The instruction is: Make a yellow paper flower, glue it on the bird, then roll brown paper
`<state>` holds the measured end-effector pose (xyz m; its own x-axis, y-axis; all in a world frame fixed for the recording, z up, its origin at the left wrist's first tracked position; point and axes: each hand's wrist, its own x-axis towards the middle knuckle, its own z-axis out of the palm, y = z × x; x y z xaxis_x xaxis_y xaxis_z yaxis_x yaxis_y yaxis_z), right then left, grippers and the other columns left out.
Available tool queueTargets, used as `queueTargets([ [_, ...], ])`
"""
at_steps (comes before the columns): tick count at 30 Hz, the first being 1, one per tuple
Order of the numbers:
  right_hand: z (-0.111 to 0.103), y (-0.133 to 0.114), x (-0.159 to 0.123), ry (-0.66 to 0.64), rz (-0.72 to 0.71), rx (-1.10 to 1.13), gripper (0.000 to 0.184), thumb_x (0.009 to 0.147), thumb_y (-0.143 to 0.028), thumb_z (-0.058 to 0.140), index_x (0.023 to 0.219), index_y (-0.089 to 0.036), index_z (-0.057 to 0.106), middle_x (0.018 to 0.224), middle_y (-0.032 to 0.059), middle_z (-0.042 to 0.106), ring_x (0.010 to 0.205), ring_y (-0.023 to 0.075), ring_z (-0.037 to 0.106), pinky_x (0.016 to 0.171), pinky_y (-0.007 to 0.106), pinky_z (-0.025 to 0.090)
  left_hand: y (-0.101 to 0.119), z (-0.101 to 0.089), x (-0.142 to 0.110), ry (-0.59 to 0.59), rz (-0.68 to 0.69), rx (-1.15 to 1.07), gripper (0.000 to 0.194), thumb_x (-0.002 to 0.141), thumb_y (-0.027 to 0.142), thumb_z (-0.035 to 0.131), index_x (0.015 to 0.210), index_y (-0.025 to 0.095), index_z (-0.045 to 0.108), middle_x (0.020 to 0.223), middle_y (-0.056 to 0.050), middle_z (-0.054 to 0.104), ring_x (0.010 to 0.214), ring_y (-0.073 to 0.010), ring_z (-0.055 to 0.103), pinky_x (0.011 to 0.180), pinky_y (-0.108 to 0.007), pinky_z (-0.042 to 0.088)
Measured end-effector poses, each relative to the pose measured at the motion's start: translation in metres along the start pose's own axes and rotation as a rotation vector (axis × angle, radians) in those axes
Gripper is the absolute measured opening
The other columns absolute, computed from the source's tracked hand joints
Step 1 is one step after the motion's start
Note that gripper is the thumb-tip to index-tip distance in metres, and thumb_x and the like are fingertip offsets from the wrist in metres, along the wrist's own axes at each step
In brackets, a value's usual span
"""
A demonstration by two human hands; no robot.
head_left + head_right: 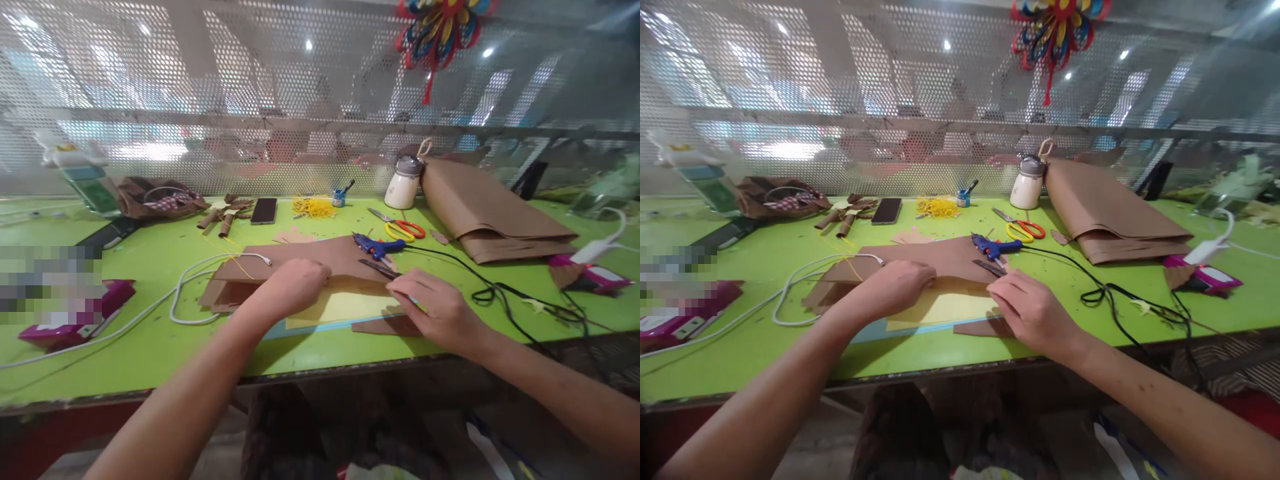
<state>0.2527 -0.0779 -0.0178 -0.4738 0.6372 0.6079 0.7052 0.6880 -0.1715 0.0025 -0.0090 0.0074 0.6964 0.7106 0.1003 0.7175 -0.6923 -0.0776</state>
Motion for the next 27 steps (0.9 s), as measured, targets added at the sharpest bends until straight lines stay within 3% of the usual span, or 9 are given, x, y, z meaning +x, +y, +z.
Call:
queueTargets([
  [3,-0.005,-0.013,-0.007,-0.224,-0.045,0.005,0.014,0.087,-0.02,0.048,0.087,-0.019,0.062,0.081,0.0069,0.063,0.081,0.0192,0.058,0.08,0.036,0.047,0.001,-0.001,0.001,-0.033,-0.02,-0.003,0.023,0.082,0.015,0.042,0.082,0.014,0.064,0.079,-0.01,0.065,0.071,-0.0197,0.06,0.069,-0.03,0.043],
  [5,-0.009,-0.019,-0.012,-0.302,-0.069,-0.013,0.012,0.085,-0.022,0.051,0.086,-0.019,0.062,0.081,0.0075,0.063,0.082,0.0199,0.058,0.078,0.036,0.047,0.001,-0.004,0.0,-0.051,-0.007,0.008,0.024,0.083,0.017,0.041,0.082,0.014,0.065,0.08,-0.01,0.064,0.071,-0.0191,0.059,0.071,-0.03,0.043],
  [11,-0.012,-0.019,-0.005,-0.21,-0.122,-0.001,0.014,0.087,-0.019,0.047,0.086,-0.019,0.062,0.081,0.0073,0.063,0.08,0.0198,0.057,0.078,0.036,0.046,0.011,-0.002,-0.008,-0.024,0.129,0.083,0.02,0.079,0.011,0.044,0.08,0.014,0.064,0.079,-0.01,0.061,0.071,-0.0199,0.059,0.065,-0.03,0.046],
  [17,0.016,-0.001,0.061,-0.143,-0.073,0.089,0.014,0.085,-0.018,0.048,0.081,-0.017,0.061,0.078,0.0065,0.064,0.077,0.0184,0.057,0.072,0.033,0.046,0.017,0.005,-0.011,0.031,0.162,0.117,0.022,0.074,0.003,0.046,0.087,0.013,0.06,0.082,-0.01,0.06,0.072,-0.0211,0.058,0.063,-0.031,0.047],
  [20,0.03,-0.003,0.089,-0.187,-0.072,0.186,0.013,0.082,-0.018,0.051,0.088,-0.016,0.063,0.085,0.0068,0.065,0.083,0.0187,0.058,0.076,0.032,0.046,0.012,0.0,-0.013,0.072,0.118,0.116,0.021,0.076,0.005,0.045,0.089,0.012,0.059,0.082,-0.01,0.062,0.071,-0.0212,0.059,0.065,-0.032,0.048],
  [22,0.035,-0.007,0.097,-0.238,-0.051,0.276,0.022,0.078,-0.015,0.053,0.099,-0.016,0.062,0.094,0.007,0.066,0.088,0.0181,0.058,0.079,0.031,0.046,0.008,-0.004,-0.014,0.098,0.054,0.117,0.021,0.078,0.007,0.044,0.09,0.012,0.059,0.083,-0.011,0.063,0.072,-0.0215,0.06,0.066,-0.033,0.048],
  [25,0.045,-0.009,0.093,-0.333,-0.011,0.303,0.041,0.07,-0.013,0.058,0.111,-0.017,0.056,0.106,0.0075,0.062,0.093,0.0196,0.057,0.08,0.032,0.046,0.005,-0.007,-0.013,0.146,-0.017,0.107,0.02,0.078,0.008,0.044,0.09,0.013,0.059,0.079,-0.01,0.063,0.073,-0.0213,0.06,0.067,-0.032,0.047],
  [27,0.055,-0.007,0.084,-0.345,0.013,0.223,0.037,0.069,-0.018,0.061,0.107,-0.016,0.058,0.105,0.0086,0.062,0.095,0.0225,0.056,0.081,0.035,0.045,0.005,-0.008,-0.011,0.172,-0.014,0.1,0.017,0.078,0.009,0.045,0.085,0.014,0.059,0.075,-0.008,0.062,0.071,-0.0207,0.059,0.066,-0.031,0.047],
])
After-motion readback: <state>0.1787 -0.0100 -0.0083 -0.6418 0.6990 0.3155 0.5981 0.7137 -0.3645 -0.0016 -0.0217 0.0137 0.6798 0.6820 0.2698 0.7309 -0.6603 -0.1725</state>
